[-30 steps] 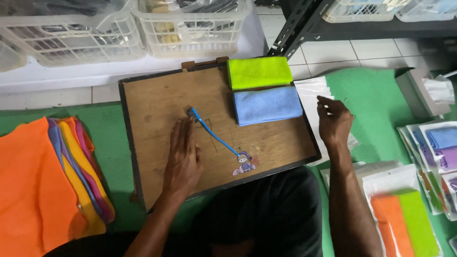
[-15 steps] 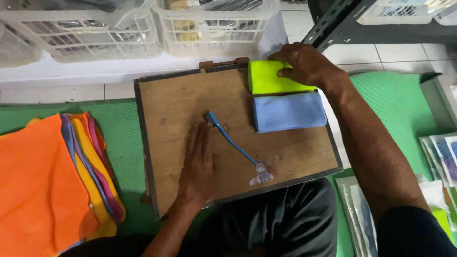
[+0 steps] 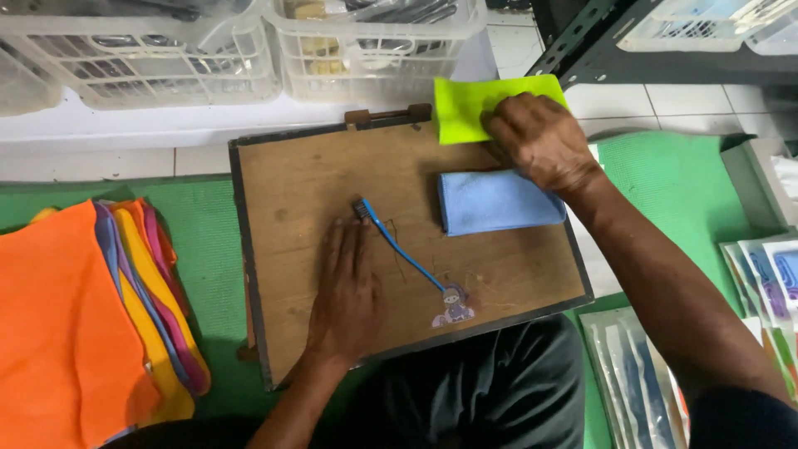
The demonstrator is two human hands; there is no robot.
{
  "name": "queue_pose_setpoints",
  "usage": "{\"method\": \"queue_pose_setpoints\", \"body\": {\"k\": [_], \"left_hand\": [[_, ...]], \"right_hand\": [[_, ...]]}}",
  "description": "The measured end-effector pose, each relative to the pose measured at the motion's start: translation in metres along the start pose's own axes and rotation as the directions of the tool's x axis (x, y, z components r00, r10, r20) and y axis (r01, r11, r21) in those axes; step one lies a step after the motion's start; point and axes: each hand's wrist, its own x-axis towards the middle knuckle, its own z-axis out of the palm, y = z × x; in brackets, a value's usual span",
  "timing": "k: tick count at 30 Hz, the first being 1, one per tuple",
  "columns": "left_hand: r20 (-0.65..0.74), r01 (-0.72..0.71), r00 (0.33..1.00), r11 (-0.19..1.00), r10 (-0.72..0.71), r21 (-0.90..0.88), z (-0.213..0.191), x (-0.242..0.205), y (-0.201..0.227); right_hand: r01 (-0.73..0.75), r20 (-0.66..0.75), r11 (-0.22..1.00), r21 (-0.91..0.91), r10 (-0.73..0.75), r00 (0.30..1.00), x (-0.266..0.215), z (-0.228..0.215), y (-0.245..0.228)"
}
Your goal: Folding microfiber cloths, brushing them for lint removal, and placing them into clear plastic packaging sleeves.
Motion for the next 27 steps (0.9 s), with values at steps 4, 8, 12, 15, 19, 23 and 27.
{"method": "queue_pose_setpoints", "body": {"k": [4,8,12,15,19,23,27], "left_hand": [[0.011,-0.003,1.0,0.999,0.003,-0.033,0.001,-0.001,0.001],[0.028,0.015,0.999,0.999,-0.016,0.032,0.001,0.002,0.003],[0.028,0.019,0.999,0.993,-0.022,0.114,0.005,-0.001,0.003],[-0.006,0.007,1.0,0.998,-0.006,0.062,0.003,0.001,0.002],[0.064,0.013,0.998,1.0,-0.013,0.007,0.009,-0.003,-0.003],[0.102,-0.1,0.991,0.978,0.083,0.182,0.01,-0.006,-0.007],[0.172,-0.239,0.962,0.957,0.211,0.163,0.019,-0.007,-0.012]], "right_hand": [[0.03,0.045,0.989,0.144,-0.037,0.998,-0.017,0.013,-0.011],[0.013,0.12,0.976,0.217,-0.04,0.992,-0.017,0.014,-0.001],[-0.023,0.173,0.925,0.379,-0.046,0.984,-0.022,0.015,0.008],[-0.072,0.252,0.897,0.436,-0.045,0.967,-0.022,0.005,0.005],[-0.2,0.362,0.846,0.495,0.009,0.932,-0.023,-0.039,0.012],[-0.549,0.322,0.716,0.432,0.446,0.835,-0.079,-0.058,0.022],[-0.92,0.152,0.387,0.061,0.907,0.392,-0.205,-0.014,-0.009]]}}
